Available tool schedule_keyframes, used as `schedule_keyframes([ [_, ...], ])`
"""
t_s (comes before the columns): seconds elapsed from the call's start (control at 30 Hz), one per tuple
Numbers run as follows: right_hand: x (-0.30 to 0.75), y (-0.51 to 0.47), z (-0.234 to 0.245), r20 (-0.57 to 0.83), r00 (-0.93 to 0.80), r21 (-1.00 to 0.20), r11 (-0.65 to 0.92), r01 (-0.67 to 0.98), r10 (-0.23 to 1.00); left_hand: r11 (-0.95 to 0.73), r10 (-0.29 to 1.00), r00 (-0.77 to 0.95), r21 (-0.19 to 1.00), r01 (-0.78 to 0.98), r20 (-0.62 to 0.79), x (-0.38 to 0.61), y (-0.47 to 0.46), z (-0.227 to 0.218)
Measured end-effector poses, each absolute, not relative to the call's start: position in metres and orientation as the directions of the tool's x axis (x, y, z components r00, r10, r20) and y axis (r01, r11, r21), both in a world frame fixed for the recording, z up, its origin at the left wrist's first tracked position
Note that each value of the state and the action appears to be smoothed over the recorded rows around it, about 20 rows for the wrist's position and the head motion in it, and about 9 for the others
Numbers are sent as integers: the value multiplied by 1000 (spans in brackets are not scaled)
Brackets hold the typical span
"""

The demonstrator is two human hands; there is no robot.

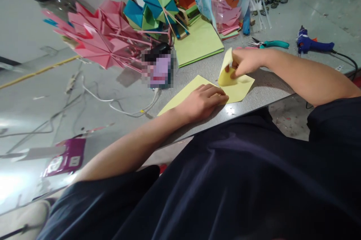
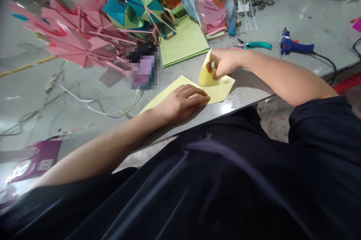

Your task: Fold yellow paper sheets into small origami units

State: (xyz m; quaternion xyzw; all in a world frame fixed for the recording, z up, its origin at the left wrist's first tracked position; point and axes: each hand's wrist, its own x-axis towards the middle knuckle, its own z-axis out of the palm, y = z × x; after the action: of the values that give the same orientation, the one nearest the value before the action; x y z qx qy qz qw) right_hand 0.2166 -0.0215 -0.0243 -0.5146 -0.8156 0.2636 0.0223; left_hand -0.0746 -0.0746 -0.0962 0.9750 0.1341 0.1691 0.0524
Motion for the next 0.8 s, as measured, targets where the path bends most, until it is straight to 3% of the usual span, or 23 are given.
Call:
schedule_keyframes([
  [0.2, 221, -16, -29, -259, -528, -454, 381, 805, 808, -939, 309, 912, 238, 247, 272, -74, -68, -99],
  [0.4, 217, -23, -21, -330, -468, -366, 346, 864, 820, -902, 340, 915, 352, 251, 218, -75, -64, -96],
  [0.67, 222, -23, -14, -385, -456, -398, 301, 867, 802, -933, 314, 927, 249, 261, 204, -71, -69, -99],
  [0.8, 222, -27, -12, -413, -463, -433, 278, 857, 784, -926, 310, 933, 280, 253, 181, -66, -70, -98],
])
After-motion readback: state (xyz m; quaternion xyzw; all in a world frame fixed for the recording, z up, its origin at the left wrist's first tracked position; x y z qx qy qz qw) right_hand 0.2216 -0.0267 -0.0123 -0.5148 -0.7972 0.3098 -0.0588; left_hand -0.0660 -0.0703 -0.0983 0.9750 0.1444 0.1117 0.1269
